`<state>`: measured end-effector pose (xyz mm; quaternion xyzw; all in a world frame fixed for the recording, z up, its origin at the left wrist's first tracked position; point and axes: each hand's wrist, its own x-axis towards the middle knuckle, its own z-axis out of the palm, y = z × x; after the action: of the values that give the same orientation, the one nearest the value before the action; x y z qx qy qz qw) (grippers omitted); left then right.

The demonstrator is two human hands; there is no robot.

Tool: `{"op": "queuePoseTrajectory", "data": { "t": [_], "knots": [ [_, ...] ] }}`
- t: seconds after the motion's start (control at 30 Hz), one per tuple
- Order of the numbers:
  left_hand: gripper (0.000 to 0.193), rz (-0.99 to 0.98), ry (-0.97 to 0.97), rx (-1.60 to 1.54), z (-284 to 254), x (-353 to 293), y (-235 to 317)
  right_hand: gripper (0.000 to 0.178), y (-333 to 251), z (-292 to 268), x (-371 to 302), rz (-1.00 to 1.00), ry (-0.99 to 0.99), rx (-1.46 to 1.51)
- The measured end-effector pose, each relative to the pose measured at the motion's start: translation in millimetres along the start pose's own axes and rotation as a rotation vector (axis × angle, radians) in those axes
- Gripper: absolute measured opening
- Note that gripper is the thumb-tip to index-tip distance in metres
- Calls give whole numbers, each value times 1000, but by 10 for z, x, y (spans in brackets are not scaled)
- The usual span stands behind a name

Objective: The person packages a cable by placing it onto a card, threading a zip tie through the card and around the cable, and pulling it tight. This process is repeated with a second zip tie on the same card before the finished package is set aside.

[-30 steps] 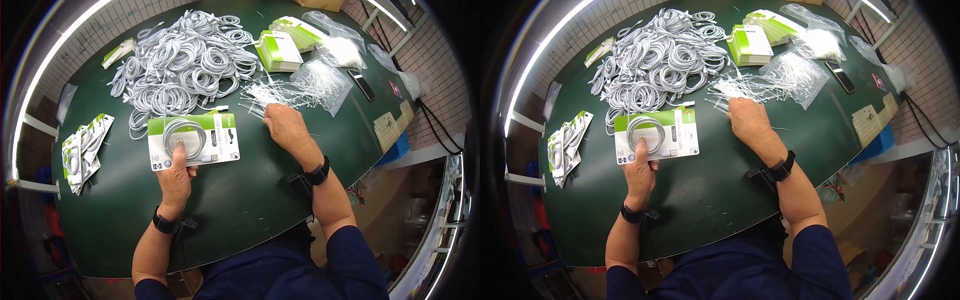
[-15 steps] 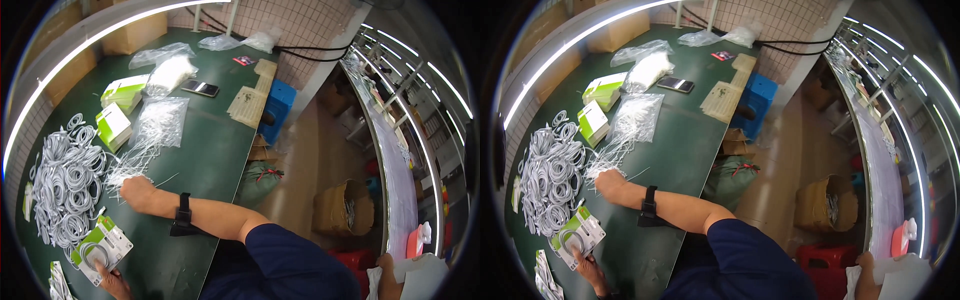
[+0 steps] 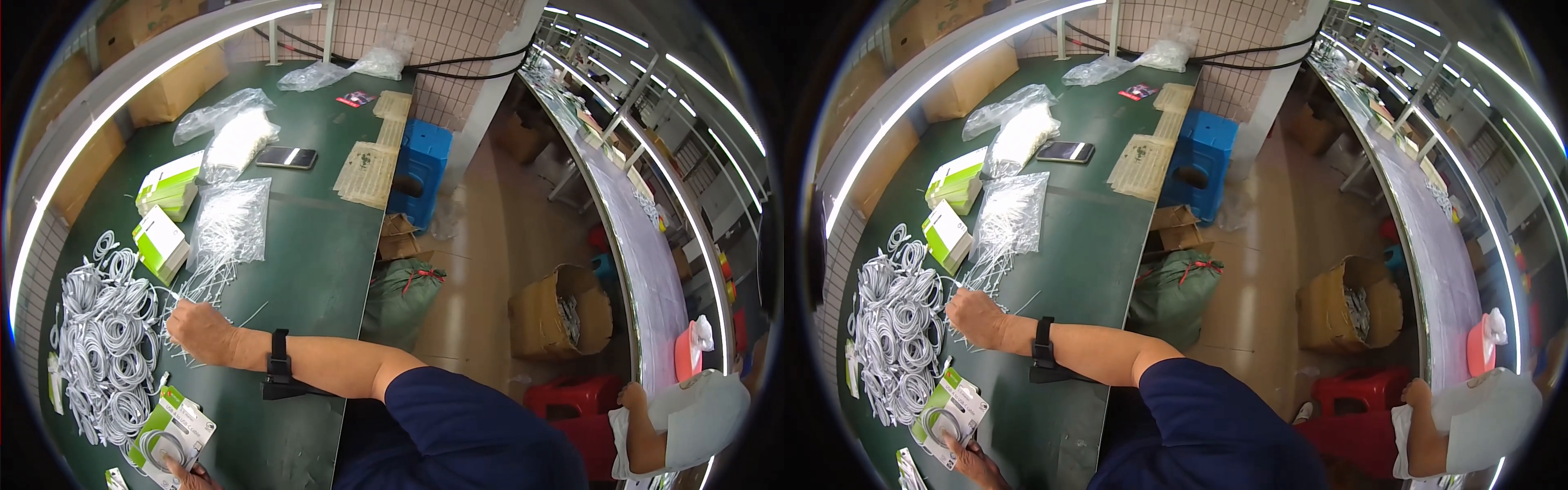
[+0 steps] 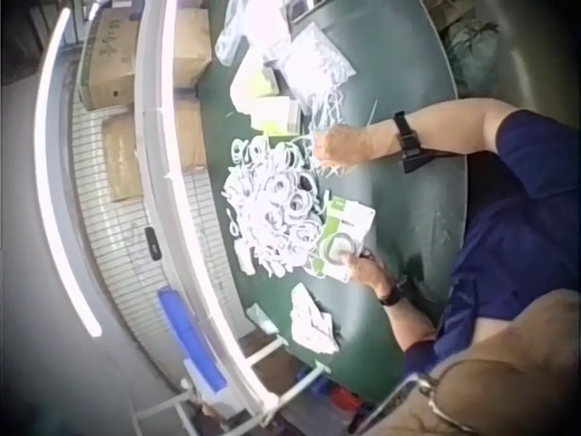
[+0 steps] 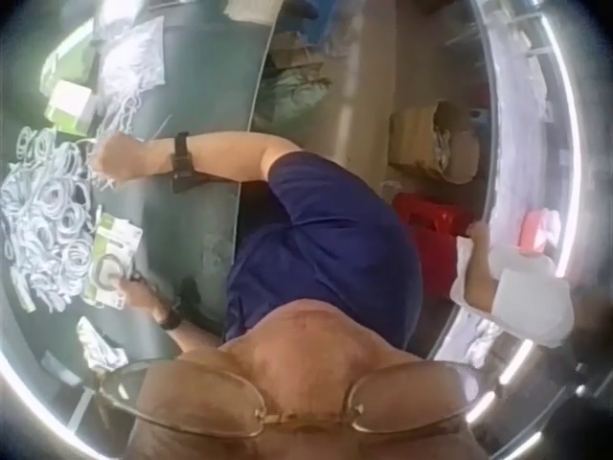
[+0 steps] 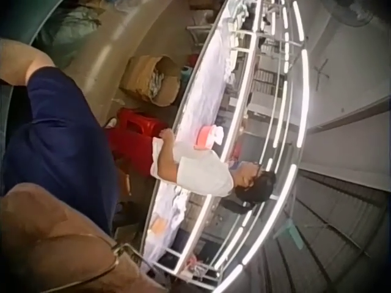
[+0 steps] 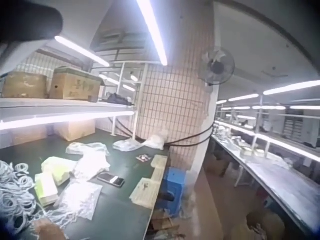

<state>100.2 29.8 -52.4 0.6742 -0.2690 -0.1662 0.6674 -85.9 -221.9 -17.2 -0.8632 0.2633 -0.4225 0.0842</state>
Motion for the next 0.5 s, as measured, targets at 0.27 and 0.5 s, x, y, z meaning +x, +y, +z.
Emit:
{"op": "queuePoseTrajectory", "data": {
  "t": [0.27, 0.5],
  "knots": [
    [47, 567, -136, 1159, -340, 130, -247, 15, -45, -144, 138, 203, 321, 386],
    [27, 501, -121, 1244, -97, -38, 68, 8, 26, -207, 174, 442, 142, 1025]
  ]
}}
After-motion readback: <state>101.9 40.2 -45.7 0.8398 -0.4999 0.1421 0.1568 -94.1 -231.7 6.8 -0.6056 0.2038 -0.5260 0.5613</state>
